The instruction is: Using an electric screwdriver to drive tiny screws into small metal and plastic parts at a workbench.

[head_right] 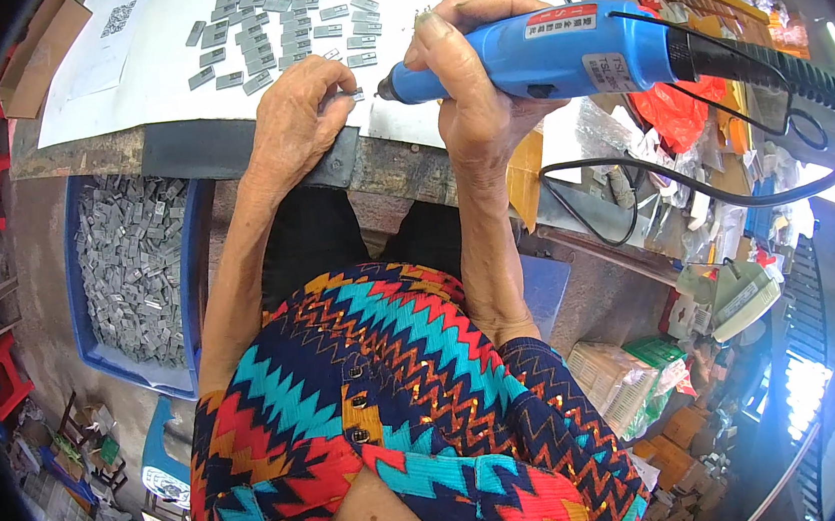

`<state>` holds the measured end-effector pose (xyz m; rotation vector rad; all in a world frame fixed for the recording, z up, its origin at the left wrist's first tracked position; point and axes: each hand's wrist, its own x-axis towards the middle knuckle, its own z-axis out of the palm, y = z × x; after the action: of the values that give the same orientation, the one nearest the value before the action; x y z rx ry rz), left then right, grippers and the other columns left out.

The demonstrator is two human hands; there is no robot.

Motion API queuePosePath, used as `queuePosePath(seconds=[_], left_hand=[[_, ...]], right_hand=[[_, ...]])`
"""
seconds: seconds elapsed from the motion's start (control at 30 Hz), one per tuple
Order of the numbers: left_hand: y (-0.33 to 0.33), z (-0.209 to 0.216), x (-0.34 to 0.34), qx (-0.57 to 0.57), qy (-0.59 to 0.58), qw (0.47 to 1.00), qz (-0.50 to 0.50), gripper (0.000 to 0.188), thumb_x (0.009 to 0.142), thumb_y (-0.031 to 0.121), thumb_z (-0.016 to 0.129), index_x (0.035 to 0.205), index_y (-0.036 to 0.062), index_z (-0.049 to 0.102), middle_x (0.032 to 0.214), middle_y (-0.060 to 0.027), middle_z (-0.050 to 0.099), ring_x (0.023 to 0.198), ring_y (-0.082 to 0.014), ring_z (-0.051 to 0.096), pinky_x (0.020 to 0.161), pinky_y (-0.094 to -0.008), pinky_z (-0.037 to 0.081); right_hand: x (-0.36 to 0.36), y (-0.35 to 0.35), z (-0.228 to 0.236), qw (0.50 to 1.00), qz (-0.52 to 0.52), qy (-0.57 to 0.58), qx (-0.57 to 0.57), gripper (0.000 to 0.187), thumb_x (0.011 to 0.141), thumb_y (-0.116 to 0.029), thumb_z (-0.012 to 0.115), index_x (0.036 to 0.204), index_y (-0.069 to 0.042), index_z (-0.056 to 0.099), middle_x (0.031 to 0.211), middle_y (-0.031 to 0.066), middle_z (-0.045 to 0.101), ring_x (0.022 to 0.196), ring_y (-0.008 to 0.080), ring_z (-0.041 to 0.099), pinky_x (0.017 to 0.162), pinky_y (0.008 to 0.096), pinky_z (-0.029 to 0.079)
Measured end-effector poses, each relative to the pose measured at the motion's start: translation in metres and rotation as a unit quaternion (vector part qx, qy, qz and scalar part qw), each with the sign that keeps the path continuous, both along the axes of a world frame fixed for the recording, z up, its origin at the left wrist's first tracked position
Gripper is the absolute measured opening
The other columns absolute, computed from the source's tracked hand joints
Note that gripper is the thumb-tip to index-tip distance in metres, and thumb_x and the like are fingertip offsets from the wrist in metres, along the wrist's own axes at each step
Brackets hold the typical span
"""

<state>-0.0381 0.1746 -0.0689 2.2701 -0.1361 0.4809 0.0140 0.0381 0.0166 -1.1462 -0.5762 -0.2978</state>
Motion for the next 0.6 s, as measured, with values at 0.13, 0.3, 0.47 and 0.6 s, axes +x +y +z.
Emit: queuePosePath(seconds=[0.13, 0.3, 0.47, 0.6], left_hand=[[0.000, 0.001, -0.002, 0.002, -0.008, 1.000, 0.002, 0.012, 0.073, 0.006, 0.060, 0.084, 0.0029, 0.058, 0.076, -0.0081, 0.053, 0.070, -0.0209, 0.054, 0.064, -0.0326, 0.045], [-0.002, 0.003, -0.003, -0.008, 0.004, 1.000, -0.003, 0.012, 0.073, 0.006, 0.060, 0.085, 0.0035, 0.059, 0.081, -0.0077, 0.055, 0.076, -0.0215, 0.054, 0.069, -0.0328, 0.045], [-0.010, 0.009, -0.009, -0.024, -0.057, 0.998, -0.008, 0.018, 0.068, 0.009, 0.068, 0.084, 0.0044, 0.060, 0.086, -0.0072, 0.054, 0.088, -0.0231, 0.050, 0.079, -0.0359, 0.040], [-0.019, 0.008, -0.007, -0.033, -0.058, 0.998, -0.001, 0.020, 0.067, 0.011, 0.071, 0.083, 0.0050, 0.060, 0.086, -0.0062, 0.054, 0.087, -0.0227, 0.048, 0.079, -0.0360, 0.039]], right_hand=[[-0.002, -0.001, 0.001, 1.000, -0.013, 0.000, 0.007, 0.025, 0.068, 0.004, 0.063, 0.090, 0.003, 0.050, 0.068, 0.0116, 0.059, 0.053, 0.0162, 0.060, 0.055, 0.0312, 0.053], [-0.005, -0.004, 0.007, 0.999, -0.025, 0.025, 0.036, 0.025, 0.068, 0.004, 0.063, 0.089, 0.004, 0.050, 0.069, 0.0118, 0.059, 0.054, 0.0173, 0.060, 0.057, 0.0323, 0.053], [-0.010, -0.007, 0.011, 0.998, -0.011, 0.034, 0.057, 0.025, 0.069, 0.005, 0.062, 0.091, 0.004, 0.050, 0.070, 0.0117, 0.059, 0.055, 0.0172, 0.060, 0.058, 0.0313, 0.052], [-0.013, -0.008, 0.013, 0.997, 0.003, 0.026, 0.068, 0.025, 0.070, 0.005, 0.061, 0.092, 0.004, 0.050, 0.071, 0.0116, 0.059, 0.056, 0.0169, 0.059, 0.059, 0.0304, 0.051]])
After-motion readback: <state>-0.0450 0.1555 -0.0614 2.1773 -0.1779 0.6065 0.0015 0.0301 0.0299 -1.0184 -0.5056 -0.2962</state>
